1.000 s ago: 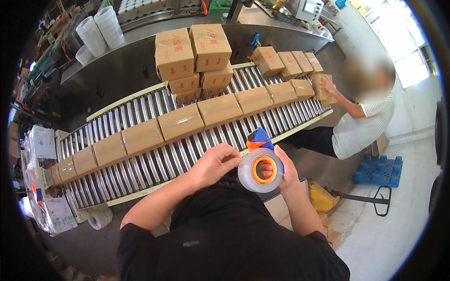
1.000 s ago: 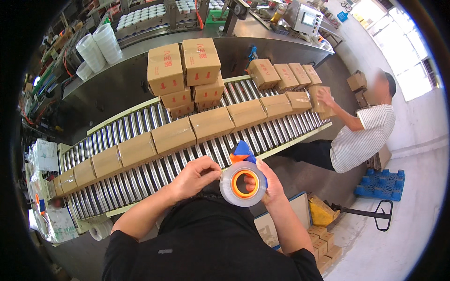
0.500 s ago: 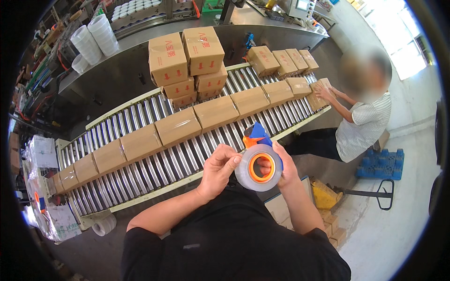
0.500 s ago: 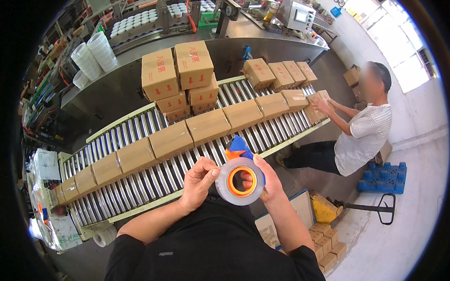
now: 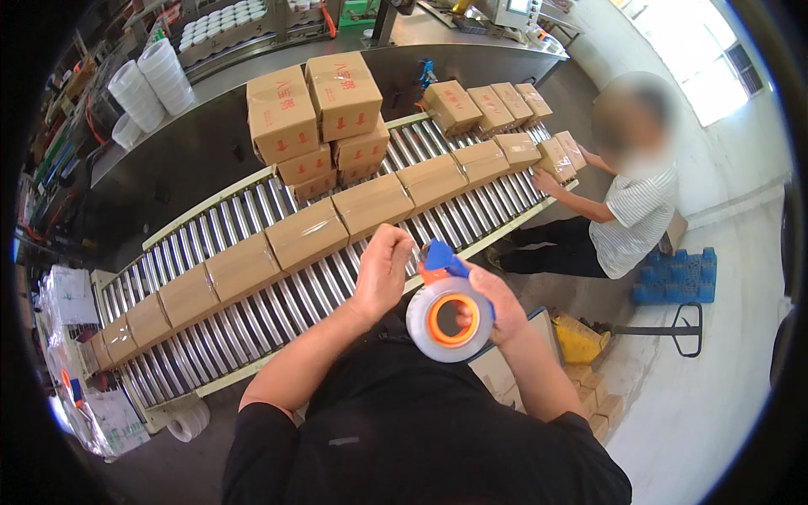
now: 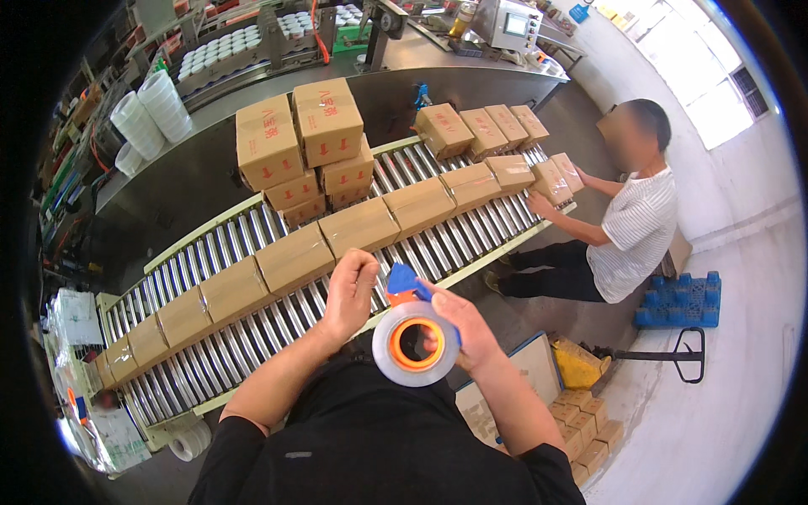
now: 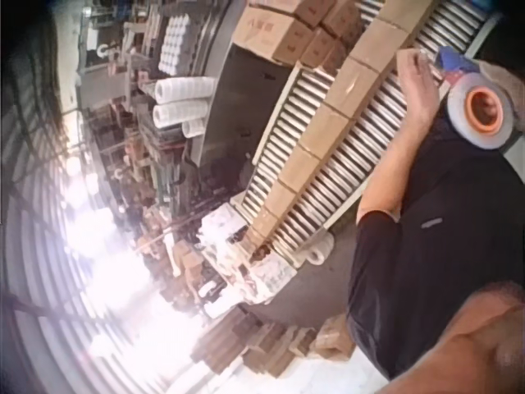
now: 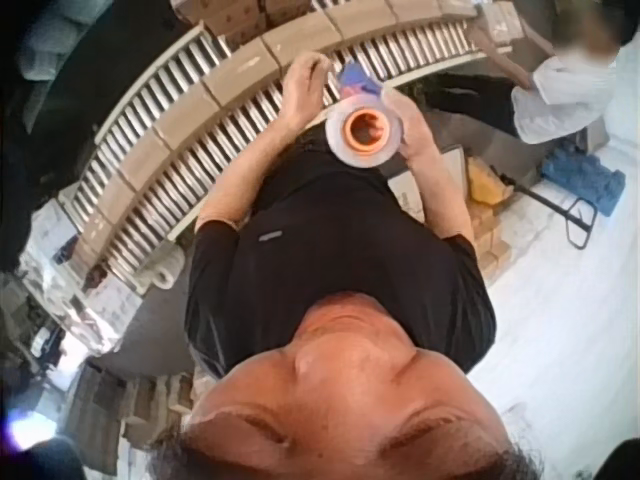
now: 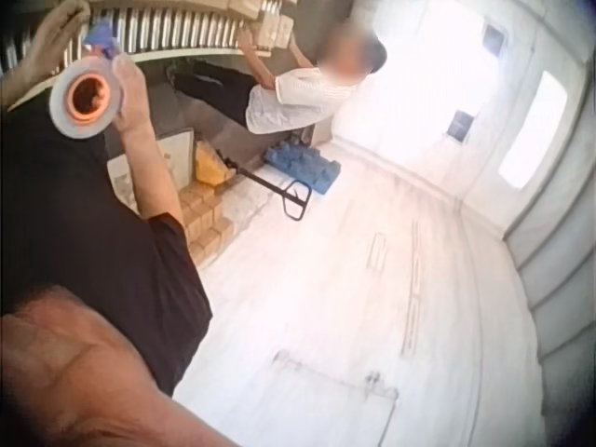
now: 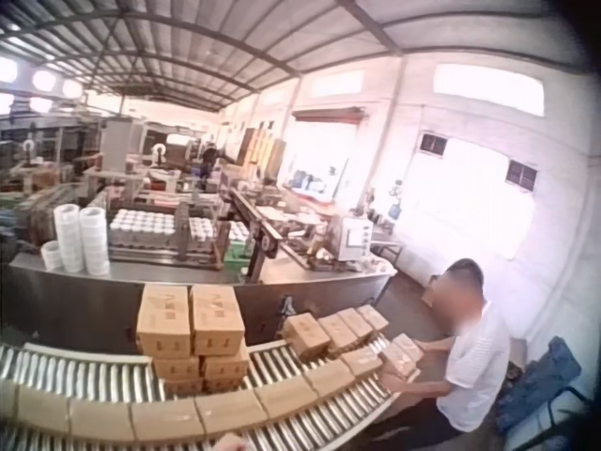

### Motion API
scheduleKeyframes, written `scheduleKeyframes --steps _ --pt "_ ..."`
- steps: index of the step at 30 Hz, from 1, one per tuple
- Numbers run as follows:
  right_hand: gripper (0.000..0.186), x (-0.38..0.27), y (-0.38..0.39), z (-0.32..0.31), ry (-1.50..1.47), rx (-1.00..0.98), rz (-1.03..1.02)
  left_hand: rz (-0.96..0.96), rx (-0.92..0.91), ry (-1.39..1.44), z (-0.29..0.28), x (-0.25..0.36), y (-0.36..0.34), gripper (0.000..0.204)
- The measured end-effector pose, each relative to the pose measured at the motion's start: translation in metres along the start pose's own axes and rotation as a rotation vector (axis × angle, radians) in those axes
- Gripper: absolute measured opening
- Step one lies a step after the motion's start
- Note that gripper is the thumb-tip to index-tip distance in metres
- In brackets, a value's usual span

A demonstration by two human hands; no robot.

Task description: The person uses a handheld tape dispenser to seal the top seam of cardboard boxes moving along a roller conveyor belt. They apply tape to each box as it passes and then push the sealed box forward. A coworker is visible in the background handling other boxes.

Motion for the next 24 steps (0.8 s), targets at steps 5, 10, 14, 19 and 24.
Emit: scheduleKeyframes --steps 5,10,14,19,24 --pt "0.078 -0.018 0.006 -0.031 0.007 0.036 -0.065 -0.453 -0.346 0.223 0.025 -0.031 -0.002 0.030" --pt "0.066 -0.061 0.019 -0.056 0.073 0.064 -0.173 -1.114 -0.084 0.300 0.008 -0.121 0.026 0.084" --pt "0.068 -0.101 0.039 -0.089 0.426 0.012 -0.409 -1.392 -0.634 0.285 0.096 -0.068 0.088 0.116" --pt "0.067 -0.132 0.075 -0.085 0.979 -0.200 -0.906 -1.304 -0.741 0.379 0.166 -0.031 0.093 0.071" --pt "0.069 -0.123 0.087 -0.134 1.183 -0.198 -1.031 -1.299 -0.618 0.525 0.214 -0.044 0.117 0.030"
Point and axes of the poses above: each hand's wrist, its own y-axis away from the middle knuckle, its own z-axis out of the palm, x = y × z, the point moved 9 cm from there along -y, towards the middle knuckle, and after that the axes turned 14 degrees about x, right-handed, at the moved point
